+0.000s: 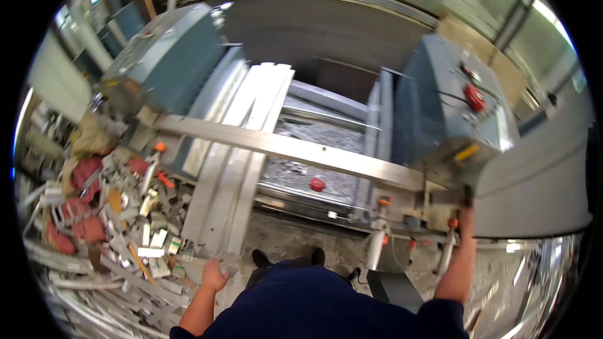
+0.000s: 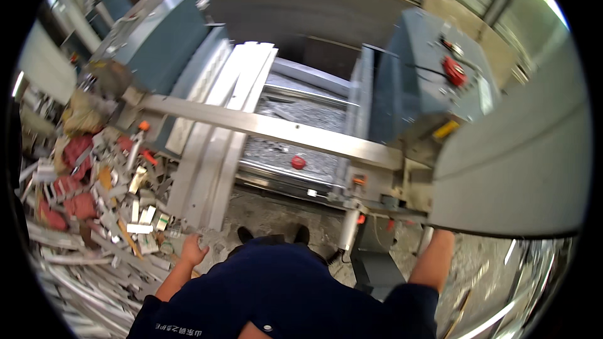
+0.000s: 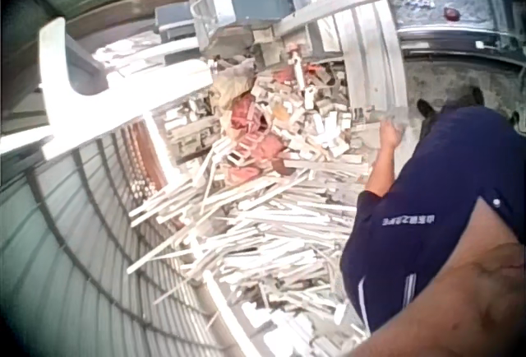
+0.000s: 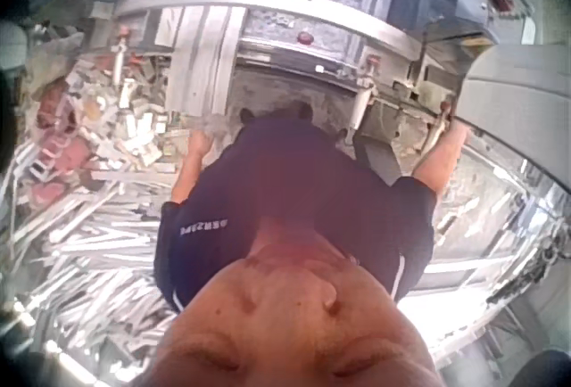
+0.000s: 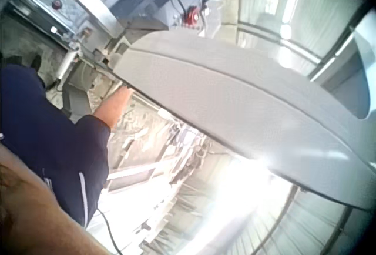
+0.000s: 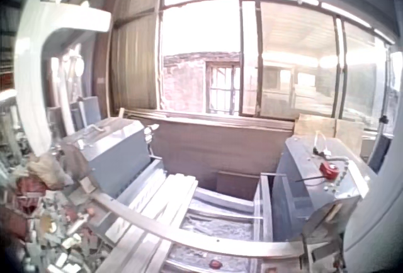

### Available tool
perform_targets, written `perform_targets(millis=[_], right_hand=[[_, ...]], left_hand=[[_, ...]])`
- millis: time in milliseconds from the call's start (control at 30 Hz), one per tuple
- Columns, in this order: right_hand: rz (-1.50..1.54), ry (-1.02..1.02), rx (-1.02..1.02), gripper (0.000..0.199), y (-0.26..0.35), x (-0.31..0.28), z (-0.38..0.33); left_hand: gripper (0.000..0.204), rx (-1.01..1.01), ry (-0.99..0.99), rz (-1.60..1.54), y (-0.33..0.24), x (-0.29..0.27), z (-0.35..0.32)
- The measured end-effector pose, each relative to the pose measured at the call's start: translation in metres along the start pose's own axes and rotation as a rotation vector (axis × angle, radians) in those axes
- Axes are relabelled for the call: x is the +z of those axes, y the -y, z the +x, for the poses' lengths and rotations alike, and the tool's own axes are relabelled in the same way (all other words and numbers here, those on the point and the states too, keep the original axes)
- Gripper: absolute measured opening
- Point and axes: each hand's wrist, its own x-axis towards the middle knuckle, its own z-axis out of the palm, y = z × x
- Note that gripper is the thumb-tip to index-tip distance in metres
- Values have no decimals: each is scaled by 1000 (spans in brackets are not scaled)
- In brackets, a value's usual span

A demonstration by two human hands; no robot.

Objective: The person operates a metal cutting machine in a workshop, repeatedly loading long aluminum profiles into the device and pressing a control button to process them. After processing, the person removes the cut pieces and stacks them on the floor, then walks through the workshop to gather more profiles from a pile of scrap metal.

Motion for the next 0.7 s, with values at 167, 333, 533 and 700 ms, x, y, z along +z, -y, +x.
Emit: perform_targets(millis=[167, 333, 533, 700], right_hand=[[279, 139, -224, 22, 162, -187, -49], [414, 487, -412, 17, 364, -223, -83], [466, 331, -975, 23, 679, -222, -97], [1044, 455, -1095, 76, 825, -326, -140]], left_hand=[[69, -510, 451, -75, 119, 68, -82], [72, -524, 588, -75, 172, 105, -84], [69, -397, 198, -419, 189, 81, -25], [65, -417, 27, -802, 185, 33, -12]])
